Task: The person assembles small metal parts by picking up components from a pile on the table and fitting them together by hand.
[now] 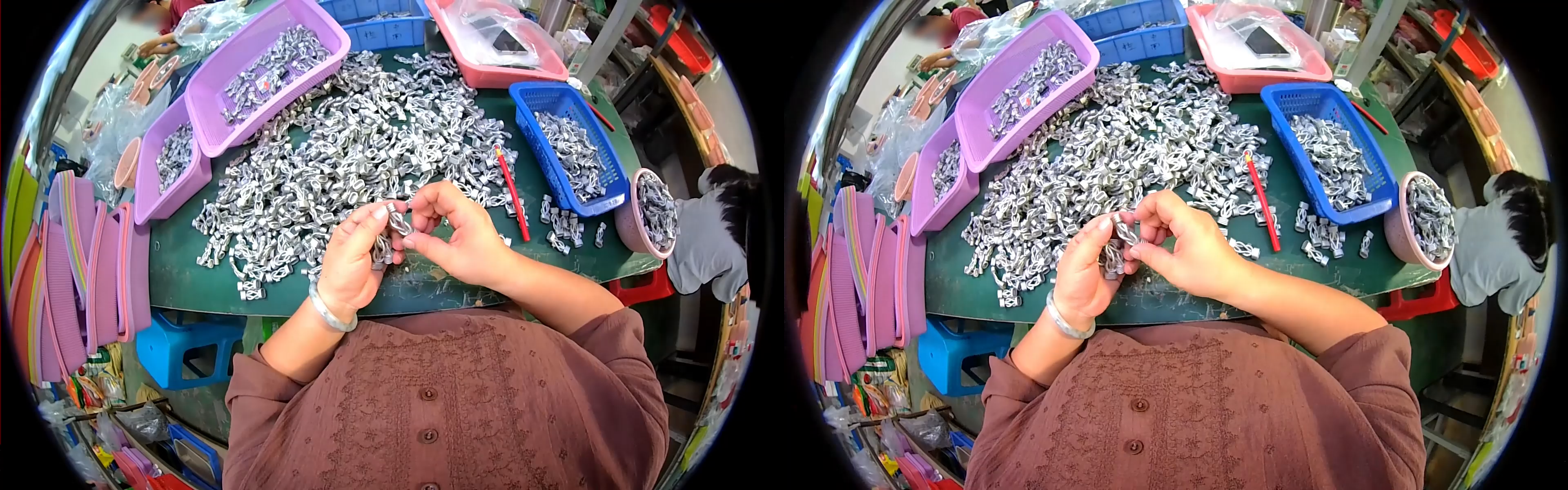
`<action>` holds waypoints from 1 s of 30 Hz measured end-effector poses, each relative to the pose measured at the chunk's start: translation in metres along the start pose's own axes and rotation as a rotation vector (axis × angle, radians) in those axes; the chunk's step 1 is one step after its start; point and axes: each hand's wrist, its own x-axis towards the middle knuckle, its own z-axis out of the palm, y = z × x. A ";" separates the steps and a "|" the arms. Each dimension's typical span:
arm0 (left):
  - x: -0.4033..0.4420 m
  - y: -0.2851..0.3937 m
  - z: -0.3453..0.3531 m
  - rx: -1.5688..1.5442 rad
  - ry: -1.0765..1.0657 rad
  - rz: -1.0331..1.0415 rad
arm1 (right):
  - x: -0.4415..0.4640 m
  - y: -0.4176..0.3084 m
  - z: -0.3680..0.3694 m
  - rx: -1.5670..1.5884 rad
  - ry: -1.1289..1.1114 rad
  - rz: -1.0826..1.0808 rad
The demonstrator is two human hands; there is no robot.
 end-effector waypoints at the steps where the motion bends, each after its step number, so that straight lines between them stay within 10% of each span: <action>1: 0.000 -0.001 -0.002 0.009 -0.011 0.018 | 0.001 0.000 -0.001 -0.020 -0.027 -0.005; 9: 0.006 0.035 -0.018 -0.190 0.141 -0.105 | 0.004 -0.001 -0.011 -0.065 -0.096 0.070; 21: 0.091 0.197 -0.058 -0.191 0.237 0.249 | 0.007 0.007 -0.018 -0.199 -0.122 0.119; 30: -0.026 0.184 -0.093 -0.052 0.173 0.231 | 0.021 0.010 -0.013 -0.448 -0.306 0.038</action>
